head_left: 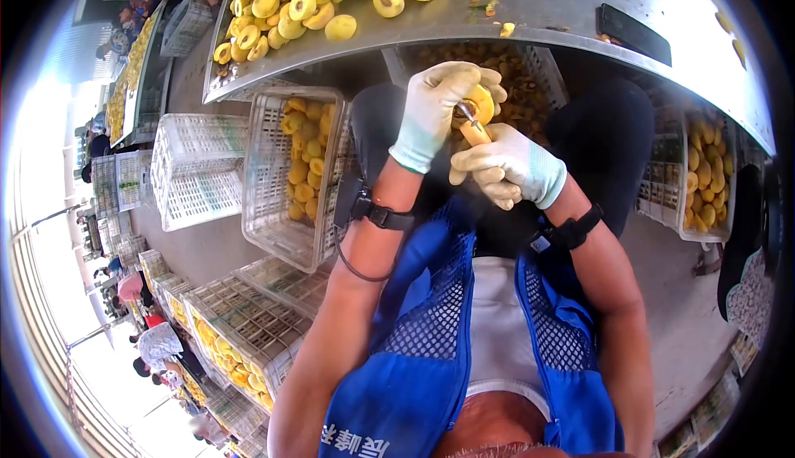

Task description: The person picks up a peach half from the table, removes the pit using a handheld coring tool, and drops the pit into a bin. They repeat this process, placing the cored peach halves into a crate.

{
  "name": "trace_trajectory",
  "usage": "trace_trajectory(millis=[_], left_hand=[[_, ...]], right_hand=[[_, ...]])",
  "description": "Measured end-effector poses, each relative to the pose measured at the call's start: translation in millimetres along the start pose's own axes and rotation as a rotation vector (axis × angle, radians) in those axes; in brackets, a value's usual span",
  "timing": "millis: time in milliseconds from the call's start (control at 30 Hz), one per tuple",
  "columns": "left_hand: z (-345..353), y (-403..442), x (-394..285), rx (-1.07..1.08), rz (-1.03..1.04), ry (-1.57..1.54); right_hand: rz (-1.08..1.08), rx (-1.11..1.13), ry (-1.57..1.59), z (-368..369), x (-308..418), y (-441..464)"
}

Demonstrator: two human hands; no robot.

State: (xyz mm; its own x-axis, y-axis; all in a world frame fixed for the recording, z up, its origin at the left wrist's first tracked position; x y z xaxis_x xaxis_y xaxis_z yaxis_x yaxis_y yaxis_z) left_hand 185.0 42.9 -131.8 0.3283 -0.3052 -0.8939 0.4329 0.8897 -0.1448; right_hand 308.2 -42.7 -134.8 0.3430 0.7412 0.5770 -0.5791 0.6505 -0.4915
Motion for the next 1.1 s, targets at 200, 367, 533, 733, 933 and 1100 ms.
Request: trace_trajectory(millis=[200, 367, 533, 733, 933, 1100], left_hand=[[0.1, -4.4, 16.9, -0.144, 0.060, -0.287], [-61.7, -17.6, -47.6, -0.426, 0.510, 0.505], [-173.0, -24.6, -118.0, -0.734, 0.307, 1.646], [-180.8, 60.2, -112.4, -0.589, 0.239, 1.751], [-174.9, 141.0, -97.1, -0.455, -0.027, 1.969], [-180.2, 130.0, -102.3, -0.516, 0.140, 1.693]], right_hand=[[-0.042, 0.139, 0.032, -0.6, 3.5, 5.6], [-0.146, -0.110, 0.038, -8.1, 12.2, 1.8], [-0.141, -0.246, 0.047, -11.3, 13.8, 8.1], [-0.072, -0.317, -0.003, -11.0, 11.4, 19.5], [-0.113, -0.358, 0.041, -19.1, 12.8, 19.8], [-0.101, -0.401, -0.101, -9.8, 19.7, 15.0]])
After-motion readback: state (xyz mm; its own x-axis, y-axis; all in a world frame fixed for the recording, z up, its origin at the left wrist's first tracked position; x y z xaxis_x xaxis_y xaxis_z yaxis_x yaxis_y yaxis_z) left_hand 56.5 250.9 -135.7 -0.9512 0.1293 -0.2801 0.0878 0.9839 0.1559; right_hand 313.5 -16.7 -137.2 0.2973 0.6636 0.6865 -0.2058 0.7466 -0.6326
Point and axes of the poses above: each hand's wrist, its own y-axis towards the middle knuckle, its own z-axis out of the palm, x = y × z, the point moved 3 cm from there along y, towards the middle knuckle, and after that the axes turned 5 degrees about -x, right-handed, at the moved point
